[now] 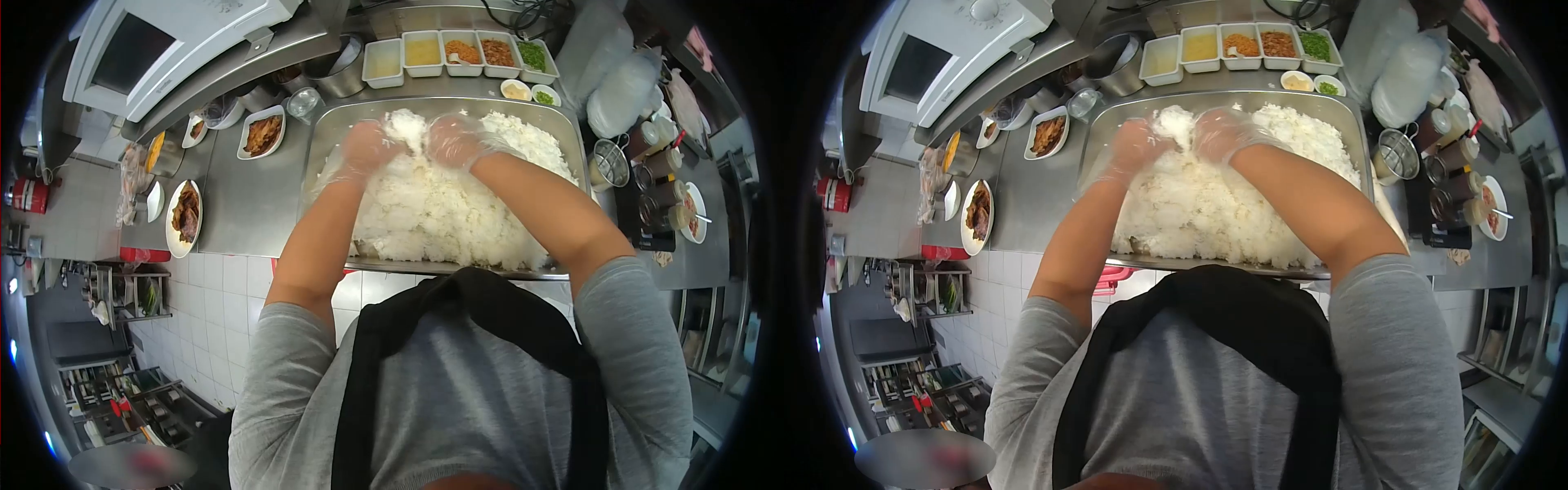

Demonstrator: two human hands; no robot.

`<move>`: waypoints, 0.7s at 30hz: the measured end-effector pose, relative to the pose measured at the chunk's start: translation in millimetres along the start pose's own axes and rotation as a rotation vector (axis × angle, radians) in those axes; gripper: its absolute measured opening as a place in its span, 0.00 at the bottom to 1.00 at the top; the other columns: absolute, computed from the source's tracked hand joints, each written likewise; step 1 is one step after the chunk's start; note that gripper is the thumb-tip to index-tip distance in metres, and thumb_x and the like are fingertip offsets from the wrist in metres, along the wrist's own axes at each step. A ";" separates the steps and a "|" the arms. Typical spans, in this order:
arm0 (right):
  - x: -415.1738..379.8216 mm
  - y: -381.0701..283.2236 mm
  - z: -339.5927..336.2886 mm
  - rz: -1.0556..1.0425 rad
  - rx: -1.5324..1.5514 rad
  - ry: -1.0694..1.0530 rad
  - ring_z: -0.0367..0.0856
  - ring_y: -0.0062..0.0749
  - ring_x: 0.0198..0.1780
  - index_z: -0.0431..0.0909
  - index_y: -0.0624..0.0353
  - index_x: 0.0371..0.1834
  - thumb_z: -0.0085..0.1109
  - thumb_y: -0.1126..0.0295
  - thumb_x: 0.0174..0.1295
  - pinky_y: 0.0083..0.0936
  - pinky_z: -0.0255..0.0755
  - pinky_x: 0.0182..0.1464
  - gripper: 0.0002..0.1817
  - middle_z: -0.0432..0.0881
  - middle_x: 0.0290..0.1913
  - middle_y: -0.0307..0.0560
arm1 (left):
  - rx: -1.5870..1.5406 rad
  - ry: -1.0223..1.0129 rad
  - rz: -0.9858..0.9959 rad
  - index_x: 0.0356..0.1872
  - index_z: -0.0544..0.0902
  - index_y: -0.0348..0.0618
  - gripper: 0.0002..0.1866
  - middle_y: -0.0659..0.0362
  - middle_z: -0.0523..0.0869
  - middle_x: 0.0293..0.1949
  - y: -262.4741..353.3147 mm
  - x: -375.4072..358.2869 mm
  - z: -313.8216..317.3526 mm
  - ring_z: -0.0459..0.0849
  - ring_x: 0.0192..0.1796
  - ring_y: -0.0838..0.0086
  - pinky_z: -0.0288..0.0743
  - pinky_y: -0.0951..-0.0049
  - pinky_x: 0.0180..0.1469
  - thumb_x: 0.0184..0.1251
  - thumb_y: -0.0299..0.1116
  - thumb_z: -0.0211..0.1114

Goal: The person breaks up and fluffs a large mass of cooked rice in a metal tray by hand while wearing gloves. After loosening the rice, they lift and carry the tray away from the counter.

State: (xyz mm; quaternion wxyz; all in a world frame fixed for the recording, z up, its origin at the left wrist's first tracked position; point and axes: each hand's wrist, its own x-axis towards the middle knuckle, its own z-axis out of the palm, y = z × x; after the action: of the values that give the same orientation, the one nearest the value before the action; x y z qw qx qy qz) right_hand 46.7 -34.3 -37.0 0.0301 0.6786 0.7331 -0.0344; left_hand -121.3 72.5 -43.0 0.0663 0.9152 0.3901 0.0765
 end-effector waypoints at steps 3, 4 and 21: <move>-50.9 -26.7 -9.2 -0.063 0.168 0.202 0.81 0.45 0.40 0.77 0.57 0.52 0.51 0.69 0.57 0.42 0.75 0.40 0.19 0.81 0.42 0.55 | 0.010 0.119 0.127 0.54 0.80 0.42 0.35 0.47 0.85 0.34 -18.4 5.9 22.2 0.82 0.42 0.53 0.76 0.63 0.47 0.45 0.54 0.70; -67.7 -34.7 -11.8 -0.084 0.155 0.227 0.80 0.45 0.40 0.75 0.56 0.55 0.51 0.71 0.58 0.41 0.74 0.40 0.20 0.80 0.43 0.55 | 0.007 0.120 0.137 0.54 0.80 0.43 0.33 0.47 0.85 0.35 -12.8 6.5 16.2 0.81 0.43 0.53 0.76 0.64 0.48 0.47 0.53 0.70; -101.5 29.9 -52.6 0.197 0.985 0.360 0.67 0.44 0.67 0.63 0.59 0.67 0.55 0.52 0.65 0.34 0.61 0.67 0.32 0.71 0.64 0.56 | -1.686 -0.040 -0.373 0.61 0.71 0.51 0.24 0.56 0.73 0.58 130.3 -88.1 -71.0 0.75 0.55 0.70 0.76 0.70 0.51 0.63 0.39 0.65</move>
State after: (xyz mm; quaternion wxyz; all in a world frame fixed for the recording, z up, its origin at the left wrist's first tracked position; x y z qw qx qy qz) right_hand 84.5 -128.0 24.3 -0.4155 0.6731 0.5564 -0.2546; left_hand -103.5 -76.4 42.4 0.7417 0.4826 0.3457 0.3122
